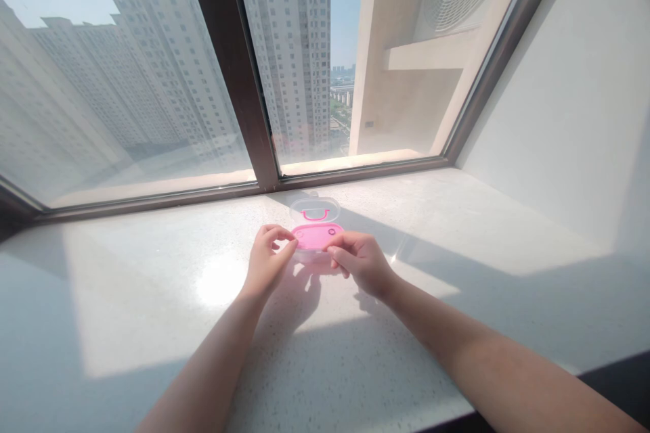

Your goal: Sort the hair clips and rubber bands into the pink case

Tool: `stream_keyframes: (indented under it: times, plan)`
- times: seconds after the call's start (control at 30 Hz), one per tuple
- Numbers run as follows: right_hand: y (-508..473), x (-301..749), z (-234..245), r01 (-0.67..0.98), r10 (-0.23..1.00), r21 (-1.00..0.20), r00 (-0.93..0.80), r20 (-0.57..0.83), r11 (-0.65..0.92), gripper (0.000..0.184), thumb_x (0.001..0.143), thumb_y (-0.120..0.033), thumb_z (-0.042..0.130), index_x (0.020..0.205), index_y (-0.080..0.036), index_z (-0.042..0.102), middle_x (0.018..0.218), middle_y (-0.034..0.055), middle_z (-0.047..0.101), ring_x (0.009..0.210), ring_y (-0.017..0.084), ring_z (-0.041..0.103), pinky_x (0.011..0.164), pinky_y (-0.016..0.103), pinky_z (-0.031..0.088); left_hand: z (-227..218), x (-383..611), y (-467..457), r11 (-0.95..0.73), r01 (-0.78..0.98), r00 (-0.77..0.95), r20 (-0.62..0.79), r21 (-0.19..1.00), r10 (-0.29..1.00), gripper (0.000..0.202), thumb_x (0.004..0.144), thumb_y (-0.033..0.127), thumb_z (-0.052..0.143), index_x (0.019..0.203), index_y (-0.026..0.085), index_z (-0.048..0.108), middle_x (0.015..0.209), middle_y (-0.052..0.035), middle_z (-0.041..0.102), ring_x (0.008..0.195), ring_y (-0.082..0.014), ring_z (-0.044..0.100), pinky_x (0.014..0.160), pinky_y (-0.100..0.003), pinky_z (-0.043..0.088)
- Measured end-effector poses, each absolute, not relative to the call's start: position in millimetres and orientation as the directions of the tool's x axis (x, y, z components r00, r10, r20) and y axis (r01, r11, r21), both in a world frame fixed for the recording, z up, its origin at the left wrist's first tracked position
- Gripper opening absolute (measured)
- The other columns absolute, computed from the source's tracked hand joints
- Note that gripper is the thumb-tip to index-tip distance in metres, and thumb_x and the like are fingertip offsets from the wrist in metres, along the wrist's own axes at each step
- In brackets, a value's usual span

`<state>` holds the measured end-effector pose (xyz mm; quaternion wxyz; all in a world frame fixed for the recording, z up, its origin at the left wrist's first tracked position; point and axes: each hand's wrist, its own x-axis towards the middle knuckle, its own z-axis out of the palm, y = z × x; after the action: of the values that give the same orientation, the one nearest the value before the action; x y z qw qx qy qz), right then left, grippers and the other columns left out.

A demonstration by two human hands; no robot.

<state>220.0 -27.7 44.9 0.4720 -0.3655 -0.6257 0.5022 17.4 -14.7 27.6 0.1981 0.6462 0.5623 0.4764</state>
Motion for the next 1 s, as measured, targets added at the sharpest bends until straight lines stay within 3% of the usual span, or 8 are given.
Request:
stream_keyframes:
  times: [0.43,0.77,1.0]
  plan:
    - [-31.6,220.6,42.9,0.104,0.905,-0.937,-0.315,0.286,0.332,0.015,0.079,-0.019,0.056,0.075,-0.013,0.069,0.057,-0.0001,0.061,0.045,0.009,0.05,0.044,0.02,0.04,31.5,20.4,-14.0,-0.283,0.588,-0.049,0.383,0.758,0.922,0.008,0.074,0.025,0.059,0.072,0.02,0.064,0.093,-0.0042,0.056,0.096,-0.0226,0.056,0.08,-0.037,0.046]
    - [-31.6,221.9,41.3,0.165,0.877,-0.899,-0.345,0.333,0.406,0.018,0.082,-0.02,0.054,0.076,-0.014,0.07,0.058,0.0009,0.062,0.049,0.01,0.052,0.047,0.021,0.041,28.6,19.0,-12.3,-0.25,0.511,-0.054,0.322,0.822,0.945,0.008,0.074,0.026,0.059,0.073,0.019,0.062,0.093,-0.0035,0.056,0.096,-0.022,0.055,0.08,-0.035,0.044]
    - [-33.8,222.2,38.9,0.231,0.823,-0.809,-0.342,0.453,0.541,0.016,0.081,-0.017,0.055,0.078,-0.015,0.071,0.065,0.0024,0.066,0.056,0.012,0.054,0.054,0.024,0.043,24.9,17.9,-11.3,-0.247,0.519,-0.052,0.319,0.818,0.946,0.009,0.075,0.027,0.059,0.073,0.019,0.062,0.092,-0.0034,0.058,0.095,-0.0224,0.056,0.077,-0.034,0.046]
